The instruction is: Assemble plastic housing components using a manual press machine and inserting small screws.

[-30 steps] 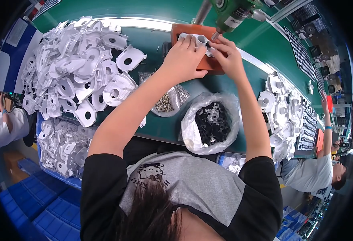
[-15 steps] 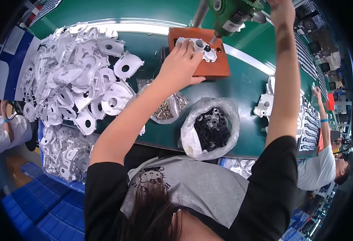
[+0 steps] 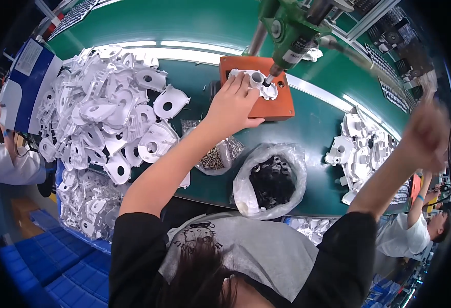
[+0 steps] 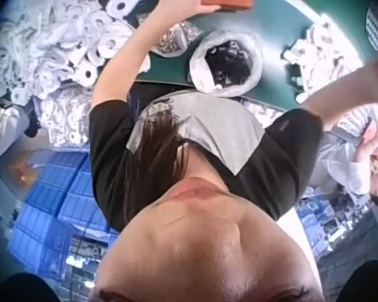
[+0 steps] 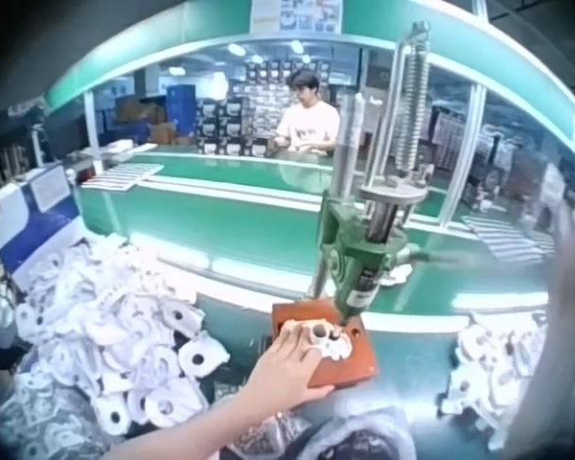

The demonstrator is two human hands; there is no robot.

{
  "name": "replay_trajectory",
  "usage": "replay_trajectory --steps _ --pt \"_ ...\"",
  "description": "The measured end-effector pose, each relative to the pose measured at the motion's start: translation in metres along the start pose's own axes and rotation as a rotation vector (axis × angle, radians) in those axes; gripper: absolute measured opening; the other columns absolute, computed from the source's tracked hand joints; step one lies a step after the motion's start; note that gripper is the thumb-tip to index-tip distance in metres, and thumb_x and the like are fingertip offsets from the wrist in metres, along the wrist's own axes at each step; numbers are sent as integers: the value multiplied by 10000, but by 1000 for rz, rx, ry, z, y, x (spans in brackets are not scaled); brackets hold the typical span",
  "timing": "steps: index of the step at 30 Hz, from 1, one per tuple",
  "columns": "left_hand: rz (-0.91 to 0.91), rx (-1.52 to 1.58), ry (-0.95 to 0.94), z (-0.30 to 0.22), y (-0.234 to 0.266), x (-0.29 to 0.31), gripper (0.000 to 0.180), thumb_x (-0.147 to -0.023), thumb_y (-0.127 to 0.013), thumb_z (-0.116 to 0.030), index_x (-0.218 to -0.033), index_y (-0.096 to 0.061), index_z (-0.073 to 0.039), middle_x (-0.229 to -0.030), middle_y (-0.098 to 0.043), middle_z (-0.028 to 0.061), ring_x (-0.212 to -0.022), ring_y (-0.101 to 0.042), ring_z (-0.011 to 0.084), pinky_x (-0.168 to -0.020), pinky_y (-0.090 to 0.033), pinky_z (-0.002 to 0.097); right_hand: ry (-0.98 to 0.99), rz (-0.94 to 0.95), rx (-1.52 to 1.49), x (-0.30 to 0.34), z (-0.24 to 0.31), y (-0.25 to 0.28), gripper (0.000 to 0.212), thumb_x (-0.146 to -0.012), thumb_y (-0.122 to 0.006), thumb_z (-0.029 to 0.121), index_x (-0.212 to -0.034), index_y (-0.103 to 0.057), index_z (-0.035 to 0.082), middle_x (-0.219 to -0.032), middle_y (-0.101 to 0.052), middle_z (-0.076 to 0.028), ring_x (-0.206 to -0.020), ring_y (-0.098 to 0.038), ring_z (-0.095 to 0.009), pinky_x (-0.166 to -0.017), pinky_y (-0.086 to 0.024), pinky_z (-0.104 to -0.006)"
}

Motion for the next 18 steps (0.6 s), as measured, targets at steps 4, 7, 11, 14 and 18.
replay_trajectory --steps 4,7,11,14,18 --pt "-2 -21 0 -1 -7 -1 668 -616 -759 -426 -1027 -505 35 -1227 -483 268 -1178 -450 401 -1022 -349 470 -251 -333 538 102 -2 -123 171 -734 -494 190 -635 -466 53 -659 -549 -101 -761 -579 -315 -788 -354 -451" --pt "-10 -59 -7 -1 -5 -5 672 -600 -770 -419 -1015 -496 33 -1228 -482 275 -1176 -455 405 -1023 -356 451 -212 -333 658 103 -3 -130 251 -764 -549 247 -620 -496 49 -673 -582 -99 -757 -608 -300 -738 -333 -406" --pt "26 -50 9 -4 -5 -2 716 -613 -769 -416 -1081 -474 38 -1229 -488 265 -1190 -445 403 -1025 -353 436 -272 -267 670 102 3 -130 236 -773 -538 239 -629 -496 57 -703 -581 -96 -778 -613 -299 -821 -363 -430" --pt "-55 -35 37 1 -1 0 692 -648 -748 -445 -1074 -471 24 -1186 -526 247 -1129 -500 384 -961 -410 426 -285 -205 587 78 2 -111 251 -793 -521 242 -631 -468 58 -697 -571 -91 -742 -600 -282 -924 -329 -492" --pt "201 222 309 1 13 -15 611 -726 -690 -428 -1088 -467 11 -1088 -575 224 -1024 -562 369 -846 -472 425 -179 -440 28 -8 8 -40 286 -861 -371 190 -832 -543 -37 -906 -562 -223 -924 -549 -345 -1038 -223 -563"
Point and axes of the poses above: each hand's wrist, its own x-axis away from the middle knuckle, its own y-axis out of the back of the hand, z = x × y, the point moved 3 cm from there along -x, towards the middle knuckle
